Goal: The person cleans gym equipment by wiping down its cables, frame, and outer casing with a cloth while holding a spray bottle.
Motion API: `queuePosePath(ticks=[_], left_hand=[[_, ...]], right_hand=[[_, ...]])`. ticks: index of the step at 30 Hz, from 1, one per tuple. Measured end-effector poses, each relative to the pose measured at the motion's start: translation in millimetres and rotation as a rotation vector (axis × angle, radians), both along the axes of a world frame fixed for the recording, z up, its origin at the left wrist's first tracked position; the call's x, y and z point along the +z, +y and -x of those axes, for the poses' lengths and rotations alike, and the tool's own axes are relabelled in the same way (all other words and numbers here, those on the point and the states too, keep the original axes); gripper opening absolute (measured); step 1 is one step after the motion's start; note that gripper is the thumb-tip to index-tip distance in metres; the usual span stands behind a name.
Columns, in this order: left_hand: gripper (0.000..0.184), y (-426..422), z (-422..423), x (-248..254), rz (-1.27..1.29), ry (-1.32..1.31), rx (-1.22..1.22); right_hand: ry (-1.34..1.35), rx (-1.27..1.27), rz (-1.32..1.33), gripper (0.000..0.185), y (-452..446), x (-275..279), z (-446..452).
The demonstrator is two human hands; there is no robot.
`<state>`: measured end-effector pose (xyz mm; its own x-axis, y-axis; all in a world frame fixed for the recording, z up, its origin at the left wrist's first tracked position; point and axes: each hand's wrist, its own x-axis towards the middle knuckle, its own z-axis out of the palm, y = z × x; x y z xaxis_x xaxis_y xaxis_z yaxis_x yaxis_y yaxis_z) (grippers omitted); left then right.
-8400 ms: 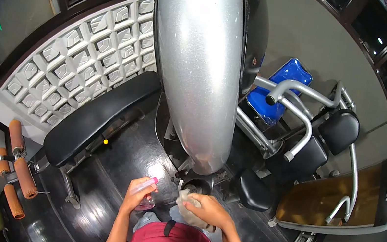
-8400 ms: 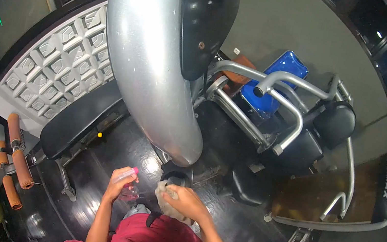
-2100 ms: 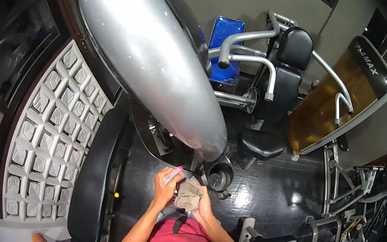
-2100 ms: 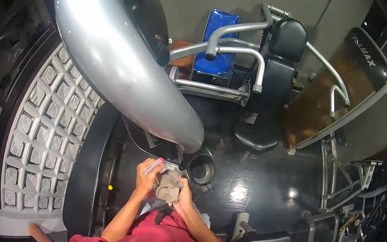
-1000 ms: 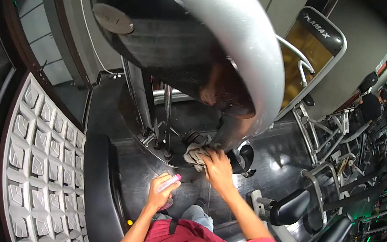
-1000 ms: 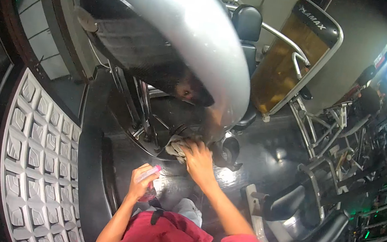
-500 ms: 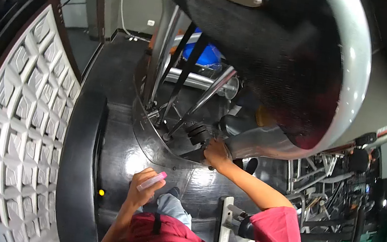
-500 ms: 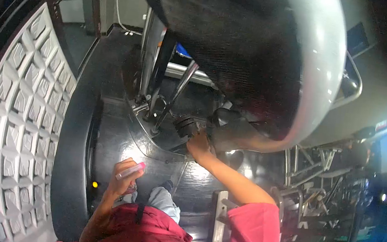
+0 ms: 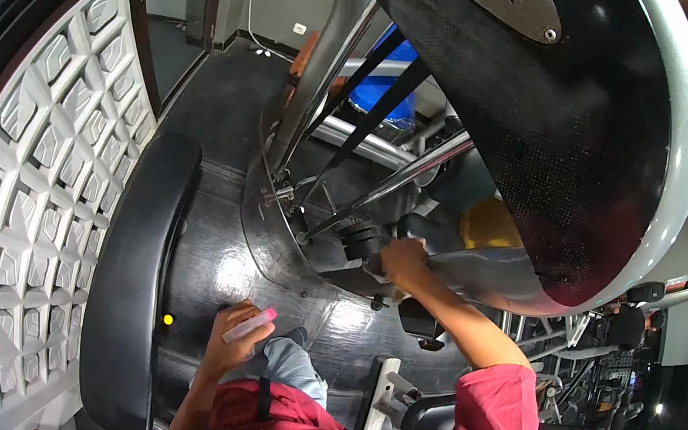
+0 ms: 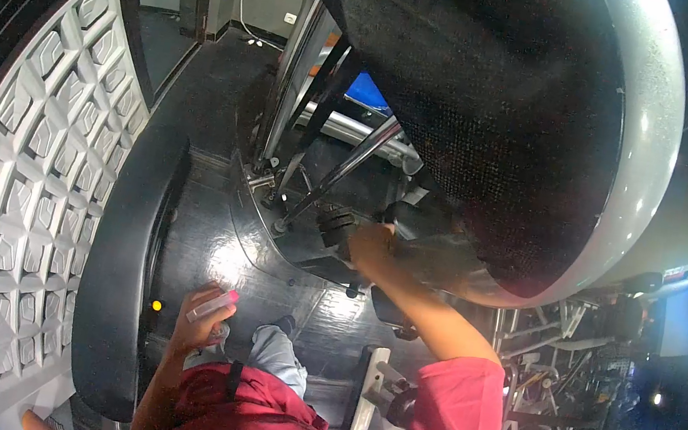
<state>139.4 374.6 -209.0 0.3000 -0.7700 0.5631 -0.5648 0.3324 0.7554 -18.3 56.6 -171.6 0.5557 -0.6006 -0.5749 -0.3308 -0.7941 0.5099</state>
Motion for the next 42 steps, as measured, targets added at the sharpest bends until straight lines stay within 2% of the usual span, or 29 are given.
queuePosePath(ticks=[2, 4, 5, 7, 8, 10, 12, 13, 15, 17, 18, 19, 21, 22, 24, 26, 28, 29, 30, 31, 32, 34, 35, 36, 38, 39, 40, 42], left_hand=[[0.013, 3.4, 1.9, 0.8, 0.05, -0.019, 0.025], [0.01, 12.6, 3.7, -0.5, -0.168, 0.136, -0.043], [0.01, 12.3, 3.2, -1.5, -0.169, 0.137, -0.039], [0.012, 11.0, 1.6, -3.6, 0.014, -0.072, 0.028], [0.012, 14.9, 3.1, -7.0, 0.013, -0.072, 0.028], [0.016, 26.3, 7.0, -14.4, -0.314, 0.363, -0.022], [0.017, 23.0, 6.1, -12.3, -0.241, 0.289, 0.02], [0.019, 21.1, 6.3, -11.4, -0.167, 0.218, 0.065], [0.012, 22.5, 0.9, -20.4, -0.205, 0.22, 0.018], [0.008, 20.6, -0.7, -14.7, -0.245, 0.22, -0.036], [0.008, 17.4, -1.3, 1.6, -0.39, 0.42, -0.03], [0.012, 14.0, -2.7, 10.6, -0.533, 0.618, -0.018], [0.014, 10.4, -6.4, 9.7, -0.45, 0.518, -0.043], [0.016, 9.5, -8.6, 9.7, -0.366, 0.417, -0.065], [0.017, 10.3, -10.3, 15.2, -0.412, 0.476, -0.067], [0.017, 11.4, -11.2, 22.6, -0.463, 0.529, -0.074], [0.025, 10.1, -13.6, 29.8, -0.621, 0.718, -0.095], [0.025, 9.3, -13.3, 21.6, -0.623, 0.705, -0.105], [0.025, 6.9, -12.3, 4.6, -0.522, 0.567, -0.098], [0.025, 2.7, -14.3, 1.7, -0.418, 0.43, -0.093], [0.025, 1.7, -15.9, 3.9, -0.419, 0.412, -0.109], [0.022, -2.3, -15.4, 21.5, -0.509, 0.685, -0.168], [0.021, -5.7, -14.8, 23.1, -0.497, 0.73, -0.194], [0.021, -9.2, -17.0, 27.2, -0.503, 0.708, -0.211], [0.023, -17.2, -18.6, 35.5, -0.512, 0.551, -0.253], [0.023, -21.0, -16.0, 42.2, -0.551, 0.594, -0.256], [0.023, -25.5, -15.3, 45.6, -0.56, 0.572, -0.273], [0.024, -31.6, -15.8, 50.3, -0.585, 0.599, -0.324]], right_hand=[[0.009, -0.003, 0.035, 0.017, -3.4, -38.1, 1.4], [0.018, 0.002, 0.072, 0.018, -2.7, -70.5, 2.3], [-0.018, 0.026, 0.024, 0.018, -1.1, -82.1, 4.5], [-0.054, 0.053, -0.024, 0.018, 2.4, -82.1, -2.4], [-0.03, 0.009, -0.038, 0.019, 2.8, -80.4, -4.0], [-0.009, -0.043, -0.053, 0.019, 15.6, -54.2, -6.3], [0.025, 0.09, -0.035, 0.02, 25.6, -17.1, -4.1], [0.027, 0.09, -0.031, 0.02, 16.5, -33.8, 7.7], [-0.282, -0.127, 0.18, 0.02, -4.0, -97.9, 44.0], [-0.357, -0.088, 0.208, 0.02, 3.5, -116.8, 57.3], [-0.434, -0.045, 0.231, 0.021, 7.2, -121.5, 59.2], [-0.435, -0.046, 0.235, 0.021, 16.0, -109.4, 54.7], [-0.095, 0.29, 0.062, 0.021, 45.7, -67.6, 41.5], [-0.1, 0.285, 0.063, 0.021, 48.3, -68.1, 42.6], [-0.081, 0.31, 0.049, 0.021, 55.4, -64.3, 44.7], [-0.047, 0.286, 0.08, 0.02, 63.9, -52.8, 49.7], [-0.016, 0.255, 0.114, 0.02, 76.7, -23.7, 50.1], [-0.058, 0.184, 0.098, 0.018, 83.4, -5.9, 50.6], [-0.103, 0.111, 0.085, 0.017, 88.7, 13.3, 50.3], [-0.124, -0.028, 0.021, 0.018, 88.4, 32.6, 48.1], [-0.137, -0.046, 0.025, 0.018, 87.9, 35.6, 55.5], [-0.533, -0.291, -0.073, 0.024, 90.0, 38.3, 70.9], [-0.629, -0.573, -0.145, 0.036, 88.4, 25.6, 75.6], [-0.649, -0.592, -0.14, 0.036, 88.5, 3.7, 87.9], [-1.195, -1.127, -0.456, 0.042, 98.9, -46.9, 118.0], [-1.395, -1.35, -0.7, 0.047, 108.9, -63.2, 122.5], [-1.797, -1.554, -0.799, 0.032, 126.2, -64.8, 111.1], [-2.252, -1.789, -1.055, 0.031, 140.7, -61.6, 93.7]])
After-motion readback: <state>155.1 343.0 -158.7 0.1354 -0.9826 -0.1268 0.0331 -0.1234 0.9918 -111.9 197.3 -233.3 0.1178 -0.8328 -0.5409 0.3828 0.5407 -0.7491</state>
